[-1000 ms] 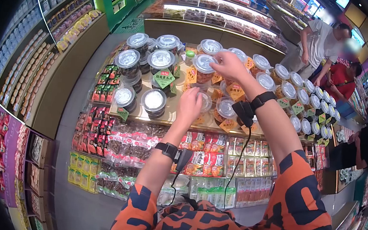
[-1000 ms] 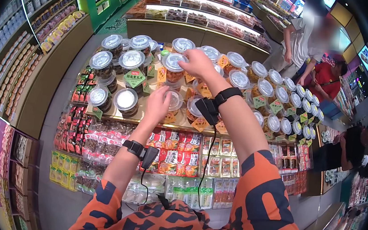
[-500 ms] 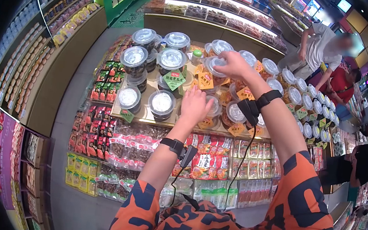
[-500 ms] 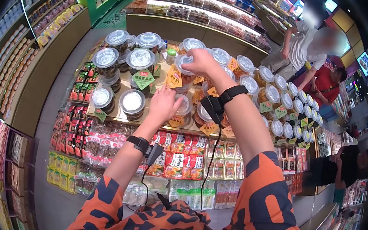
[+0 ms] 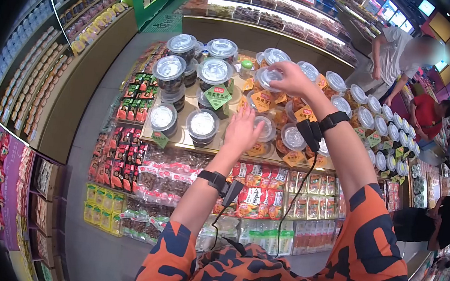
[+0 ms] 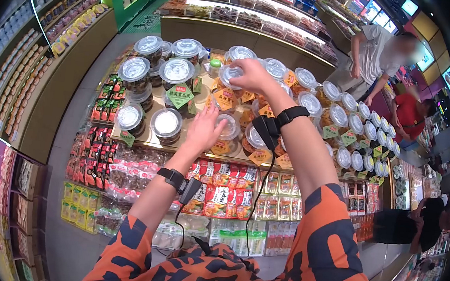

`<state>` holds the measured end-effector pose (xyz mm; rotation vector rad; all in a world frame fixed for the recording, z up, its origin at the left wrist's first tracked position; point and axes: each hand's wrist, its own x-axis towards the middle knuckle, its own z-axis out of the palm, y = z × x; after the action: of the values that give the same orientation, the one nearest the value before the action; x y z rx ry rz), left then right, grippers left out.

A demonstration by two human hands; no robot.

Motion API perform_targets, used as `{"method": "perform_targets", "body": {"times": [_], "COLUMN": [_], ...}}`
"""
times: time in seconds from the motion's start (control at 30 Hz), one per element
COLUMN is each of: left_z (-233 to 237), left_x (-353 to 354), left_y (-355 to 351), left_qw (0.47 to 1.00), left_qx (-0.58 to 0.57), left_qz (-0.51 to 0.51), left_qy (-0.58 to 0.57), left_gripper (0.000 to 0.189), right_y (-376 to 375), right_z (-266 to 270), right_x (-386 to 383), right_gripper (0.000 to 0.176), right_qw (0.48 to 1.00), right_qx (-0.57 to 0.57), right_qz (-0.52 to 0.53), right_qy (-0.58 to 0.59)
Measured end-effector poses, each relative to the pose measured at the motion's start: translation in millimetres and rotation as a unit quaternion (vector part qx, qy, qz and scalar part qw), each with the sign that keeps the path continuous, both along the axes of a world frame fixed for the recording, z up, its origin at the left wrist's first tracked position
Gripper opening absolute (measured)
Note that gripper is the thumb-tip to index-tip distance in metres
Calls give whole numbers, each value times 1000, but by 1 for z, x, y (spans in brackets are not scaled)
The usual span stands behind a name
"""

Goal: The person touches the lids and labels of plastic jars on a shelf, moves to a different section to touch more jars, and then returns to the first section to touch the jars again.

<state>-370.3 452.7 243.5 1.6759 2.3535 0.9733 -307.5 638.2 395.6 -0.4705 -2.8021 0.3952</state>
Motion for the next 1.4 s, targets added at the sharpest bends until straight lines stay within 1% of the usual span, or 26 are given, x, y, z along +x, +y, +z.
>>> {"method": "perform_targets", "body": {"times": [0.13, 0.2, 0.23, 0.3, 0.33, 0.37, 0.4, 0.43, 0.5, 0.53, 0.6, 0.63, 0.67, 0.7, 0.77, 0.83, 0.9, 0.97, 1.03, 1.07, 1.1, 1.17, 1.23, 1.3, 1.33, 1.4], "left_z": [0, 11, 15, 21, 29, 32, 23, 14, 0, -10, -29, -36, -37, -32, -19, -6, 11, 17, 24, 26, 27, 21, 8, -3, -12, -27], "left_x": [-4, -1, 1, 7, 13, 21, 26, 30, 45, 52, 67, 76, 82, 87, 100, 106, 107, 98, 83, 73, 63, 35, 5, -22, -32, -49], "left_y": [-16, -37, -52, -92, -118, -146, -174, -202, -259, -288, -342, -366, -384, -397, -421, -431, -430, -426, -416, -409, -400, -384, -366, -342, -328, -295], "left_qw": [999, 992, 993, 976, 969, 961, 960, 959, 938, 924, 908, 893, 877, 877, 840, 831, 779, 773, 759, 758, 747, 731, 692, 627, 617, 505], "left_qx": [21, 65, 63, 119, 116, 111, 101, 92, 46, 41, 33, 53, 73, 71, 101, 124, 181, 191, 186, 188, 194, 193, 194, 199, 198, 215], "left_qz": [-17, -27, -24, -28, -16, -4, 22, 48, 124, 156, 199, 234, 269, 282, 335, 338, 343, 329, 294, 289, 259, 198, 138, 76, 69, 12], "left_qy": [-34, -103, -97, -180, -217, -254, -260, -264, -321, -348, -368, -381, -391, -384, -415, -424, -493, -508, -550, -554, -581, -624, -682, -750, -758, -836], "left_gripper": [62, 59, 59, 52, 49, 47, 45, 44, 43, 43, 43, 42, 42, 42, 40, 40, 41, 44, 46, 46, 48, 50, 51, 53, 53, 52], "right_y": [0, -1, -3, -13, -19, -26, -32, -36, -46, -50, -60, -66, -79, -87, -105, -126, -145, -163, -177, -179, -181, -193, -203, -211, -218, -226], "right_z": [-7, -8, -7, -7, -7, -9, -11, -12, -18, -23, -27, -29, -30, -34, -40, -45, -51, -53, -54, -57, -62, -61, -67, -81, -81, -91], "right_x": [3, 3, 5, 11, 16, 23, 29, 35, 47, 49, 53, 53, 50, 45, 35, 21, 7, -3, -13, -23, -29, -41, -58, -73, -78, -85], "right_gripper": [51, 52, 52, 52, 52, 49, 46, 46, 40, 34, 33, 31, 25, 25, 21, 22, 27, 32, 34, 37, 37, 36, 35, 35, 35, 35], "right_qw": [999, 999, 998, 995, 994, 992, 986, 985, 969, 958, 951, 946, 937, 934, 939, 938, 964, 971, 988, 989, 990, 997, 997, 995, 993, 990], "right_qx": [-8, -24, -25, -70, -74, -44, -14, -19, -30, -11, -24, -30, -91, -103, -115, -141, -131, -136, -93, -93, -86, -71, -64, -32, 5, 46], "right_qz": [14, 8, 11, -11, -6, -5, -6, -1, 36, 41, 46, 47, 47, 54, 82, 102, 86, 72, 37, 43, 39, -16, -44, -94, -100, -126], "right_qy": [29, 46, 51, 73, 77, 122, 167, 172, 242, 283, 304, 318, 333, 337, 312, 301, 213, 183, 116, 108, 105, 27, 16, -29, -61, -48]}}
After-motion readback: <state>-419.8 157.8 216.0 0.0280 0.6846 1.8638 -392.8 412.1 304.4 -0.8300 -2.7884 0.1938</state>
